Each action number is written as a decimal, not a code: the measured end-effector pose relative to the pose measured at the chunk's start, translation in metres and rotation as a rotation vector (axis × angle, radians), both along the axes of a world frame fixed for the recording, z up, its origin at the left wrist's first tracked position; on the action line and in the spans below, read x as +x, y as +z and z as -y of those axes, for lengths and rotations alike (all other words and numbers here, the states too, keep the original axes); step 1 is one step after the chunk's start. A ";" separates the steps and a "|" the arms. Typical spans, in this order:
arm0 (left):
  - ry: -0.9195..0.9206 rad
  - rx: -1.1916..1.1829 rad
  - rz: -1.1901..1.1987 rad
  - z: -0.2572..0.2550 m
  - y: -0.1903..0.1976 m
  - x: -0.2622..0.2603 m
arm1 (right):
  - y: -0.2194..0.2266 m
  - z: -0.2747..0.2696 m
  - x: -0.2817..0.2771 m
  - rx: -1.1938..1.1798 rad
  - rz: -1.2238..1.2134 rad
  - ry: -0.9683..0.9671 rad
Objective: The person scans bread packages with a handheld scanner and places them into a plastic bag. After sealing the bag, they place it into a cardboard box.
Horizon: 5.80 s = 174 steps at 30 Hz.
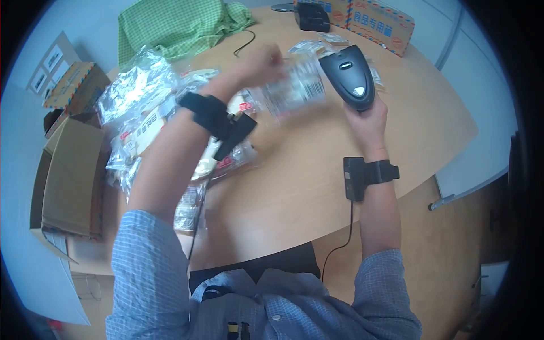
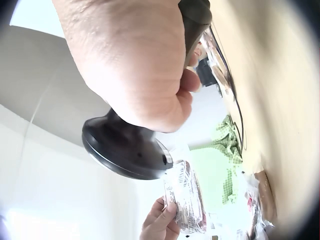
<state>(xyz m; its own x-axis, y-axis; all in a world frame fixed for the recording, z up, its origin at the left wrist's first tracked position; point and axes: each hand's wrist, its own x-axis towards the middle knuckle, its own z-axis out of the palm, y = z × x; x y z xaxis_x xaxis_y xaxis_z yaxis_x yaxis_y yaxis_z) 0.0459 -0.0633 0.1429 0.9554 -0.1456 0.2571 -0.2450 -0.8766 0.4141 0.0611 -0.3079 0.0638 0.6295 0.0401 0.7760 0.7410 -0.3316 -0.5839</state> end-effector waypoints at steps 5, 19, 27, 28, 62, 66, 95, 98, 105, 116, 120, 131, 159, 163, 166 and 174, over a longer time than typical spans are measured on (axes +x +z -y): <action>0.160 -0.207 -0.020 -0.077 0.033 -0.041 | 0.017 -0.023 -0.025 -0.298 0.056 0.187; 0.165 -0.085 -0.210 -0.112 0.034 -0.094 | 0.009 -0.040 -0.037 -0.512 0.085 0.189; 0.198 0.330 -0.285 -0.133 0.035 -0.057 | 0.001 -0.036 -0.022 -0.318 0.036 -0.021; 0.191 0.267 -0.277 -0.122 0.036 -0.045 | -0.001 -0.035 -0.019 -0.256 0.034 -0.049; 0.111 -0.785 -0.226 0.003 -0.052 0.220 | 0.002 -0.019 0.003 -0.199 -0.032 -0.148; 0.118 -0.818 -0.334 -0.014 -0.015 0.169 | 0.000 -0.021 -0.001 -0.262 -0.059 -0.110; 0.072 -0.764 -0.222 -0.065 -0.008 -0.045 | 0.004 -0.048 -0.038 -0.420 0.178 0.166; 0.125 -0.606 -0.245 -0.089 0.008 -0.056 | 0.003 -0.043 -0.033 -0.317 0.185 0.068; 0.216 -0.598 -0.202 -0.161 0.026 -0.091 | -0.005 -0.041 -0.023 -0.292 0.068 0.020; 0.235 0.263 -0.119 -0.156 0.057 -0.044 | 0.001 -0.043 -0.021 -0.323 0.085 0.007; -0.017 0.221 -0.126 -0.078 0.065 0.015 | 0.002 -0.040 -0.018 -0.301 0.067 0.000; -0.146 0.291 -0.100 0.044 -0.015 0.163 | 0.015 0.012 0.021 -0.436 0.175 0.046; -0.182 0.577 0.082 0.119 -0.069 0.247 | -0.016 0.055 0.042 -0.699 -0.020 0.319; -0.188 0.513 0.151 0.105 -0.013 0.168 | -0.017 0.054 0.040 -0.672 -0.048 0.312; -0.281 0.589 -0.020 0.091 0.011 0.110 | -0.014 0.054 0.038 -0.690 -0.077 0.332; -0.437 0.288 -0.160 0.058 0.003 0.222 | -0.011 0.054 0.034 -0.693 -0.114 0.411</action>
